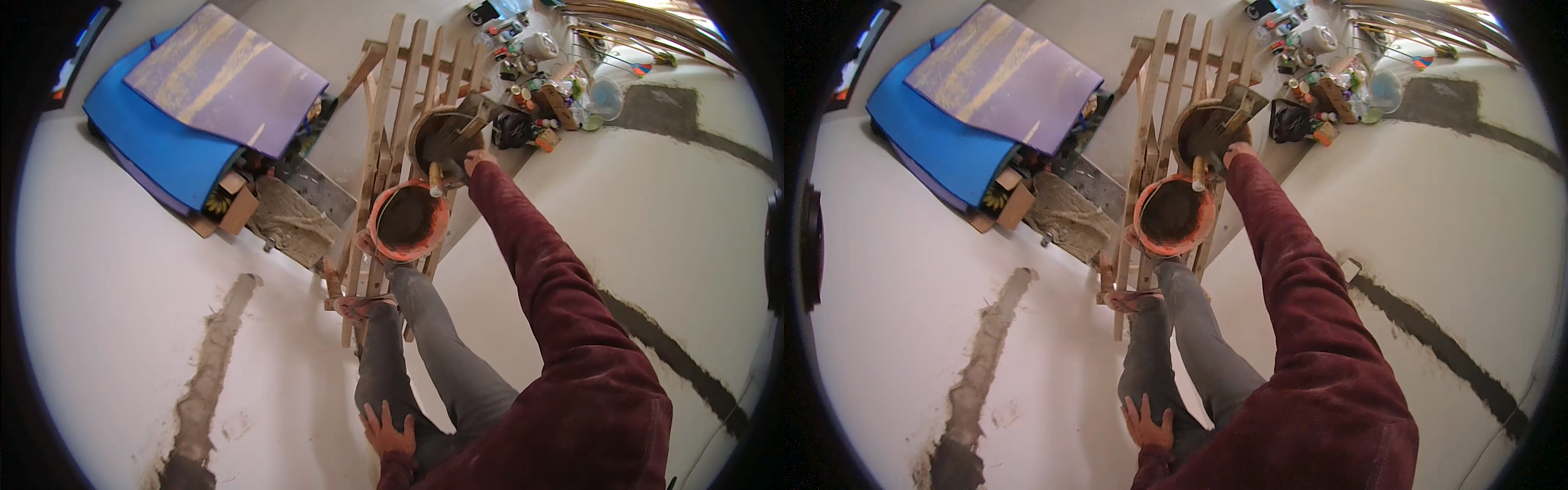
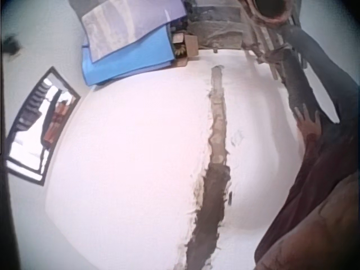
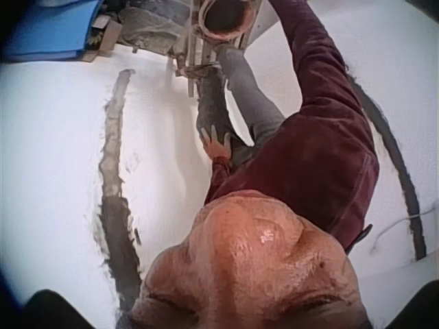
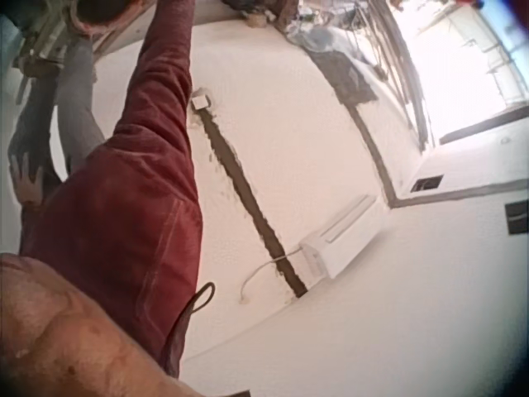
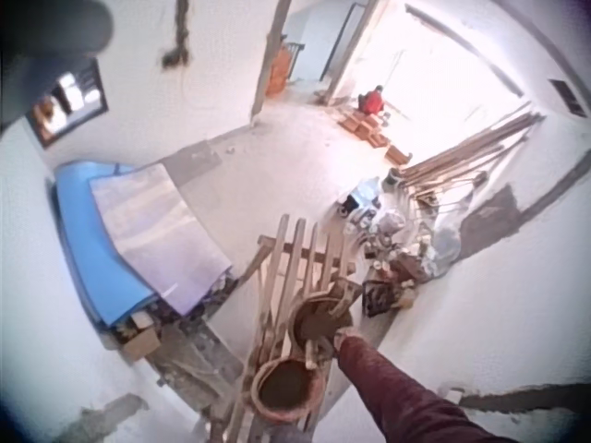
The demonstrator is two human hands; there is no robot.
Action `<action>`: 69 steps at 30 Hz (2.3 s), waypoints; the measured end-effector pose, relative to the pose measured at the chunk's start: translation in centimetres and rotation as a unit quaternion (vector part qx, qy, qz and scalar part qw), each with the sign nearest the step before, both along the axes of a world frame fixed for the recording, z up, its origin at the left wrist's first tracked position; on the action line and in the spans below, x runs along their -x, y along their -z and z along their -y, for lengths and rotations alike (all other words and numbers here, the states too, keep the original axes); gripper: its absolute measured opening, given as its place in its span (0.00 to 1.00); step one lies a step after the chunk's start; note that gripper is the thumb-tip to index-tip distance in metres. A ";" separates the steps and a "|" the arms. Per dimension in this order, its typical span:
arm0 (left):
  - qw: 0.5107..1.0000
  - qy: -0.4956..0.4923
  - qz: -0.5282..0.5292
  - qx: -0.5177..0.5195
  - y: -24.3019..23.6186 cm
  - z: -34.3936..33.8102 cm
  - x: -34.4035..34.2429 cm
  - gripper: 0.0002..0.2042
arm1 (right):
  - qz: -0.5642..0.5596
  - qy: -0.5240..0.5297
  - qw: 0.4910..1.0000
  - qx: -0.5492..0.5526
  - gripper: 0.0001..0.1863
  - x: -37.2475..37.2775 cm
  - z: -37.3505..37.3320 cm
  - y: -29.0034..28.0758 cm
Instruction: The person uses a float to smooth wet plaster along a horizontal patch on a wall, repeatedly reaching down to a bucket on a wooden stand to reload the tool with material.
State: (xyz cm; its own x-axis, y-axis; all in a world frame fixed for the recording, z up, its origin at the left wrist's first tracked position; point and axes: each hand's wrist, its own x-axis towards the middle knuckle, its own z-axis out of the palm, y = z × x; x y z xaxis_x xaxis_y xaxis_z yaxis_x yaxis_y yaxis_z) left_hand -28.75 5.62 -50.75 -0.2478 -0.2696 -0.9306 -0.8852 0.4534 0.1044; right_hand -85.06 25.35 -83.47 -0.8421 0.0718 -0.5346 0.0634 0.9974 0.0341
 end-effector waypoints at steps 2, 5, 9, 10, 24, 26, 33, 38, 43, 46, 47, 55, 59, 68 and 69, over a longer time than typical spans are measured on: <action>1.000 0.017 0.004 0.019 0.4 0.0 0.2 0.36 | 0.008 0.033 0.998 -0.044 0.20 1.6 -0.3 4.4; 0.998 0.004 -0.041 0.040 0.3 0.1 0.4 0.35 | 0.000 0.053 0.998 -0.035 0.20 2.9 -1.4 9.5; 0.999 0.010 0.002 0.042 0.1 0.3 0.9 0.34 | 0.037 0.083 0.995 0.029 0.22 3.1 -4.2 12.3; 0.999 0.011 -0.005 0.039 0.2 0.4 0.9 0.34 | 0.042 0.033 0.998 0.031 0.22 3.0 -5.0 12.2; 0.941 -0.261 -0.170 0.135 -2.1 3.7 -6.5 0.30 | 0.279 0.125 0.840 0.449 0.21 -9.2 -6.2 -17.7; 0.903 -0.269 -0.226 0.249 -5.4 7.0 -7.1 0.29 | 0.330 0.164 0.769 0.522 0.23 -11.9 -4.0 -24.7; 0.661 -0.229 -0.322 0.638 -32.0 16.7 -12.6 0.25 | 0.514 0.025 0.568 0.642 0.33 -23.8 14.6 -46.8; 0.328 -0.119 -0.189 0.918 -48.5 13.7 -19.2 0.23 | 0.573 -0.206 0.527 0.592 0.39 -34.8 32.3 -61.3; 0.184 -0.043 -0.073 0.979 -51.5 9.7 -21.9 0.25 | 0.315 -0.466 0.387 0.731 0.34 -45.8 47.3 -73.7; 0.194 -0.081 -0.037 0.977 -50.8 7.9 -22.7 0.25 | 0.129 -0.442 0.308 0.833 0.32 -50.8 53.5 -79.3; 0.196 -0.081 -0.019 0.977 -50.4 7.7 -23.1 0.25 | 0.082 -0.448 0.270 0.848 0.31 -52.1 55.0 -80.8; 0.194 -0.072 0.107 0.973 -48.2 8.6 -26.1 0.31 | -0.045 -0.483 0.275 0.830 0.32 -56.3 59.5 -83.2; 0.215 -0.073 0.123 0.966 -48.1 8.5 -26.1 0.33 | -0.031 -0.498 0.267 0.825 0.33 -56.3 58.2 -77.9; 0.236 -0.083 0.131 0.959 -48.2 8.5 -26.0 0.33 | -0.058 -0.457 0.223 0.859 0.28 -55.8 60.6 -87.6; 0.236 -0.094 0.145 0.956 -48.1 8.4 -25.9 0.33 | -0.056 -0.449 0.221 0.864 0.28 -55.8 60.9 -88.3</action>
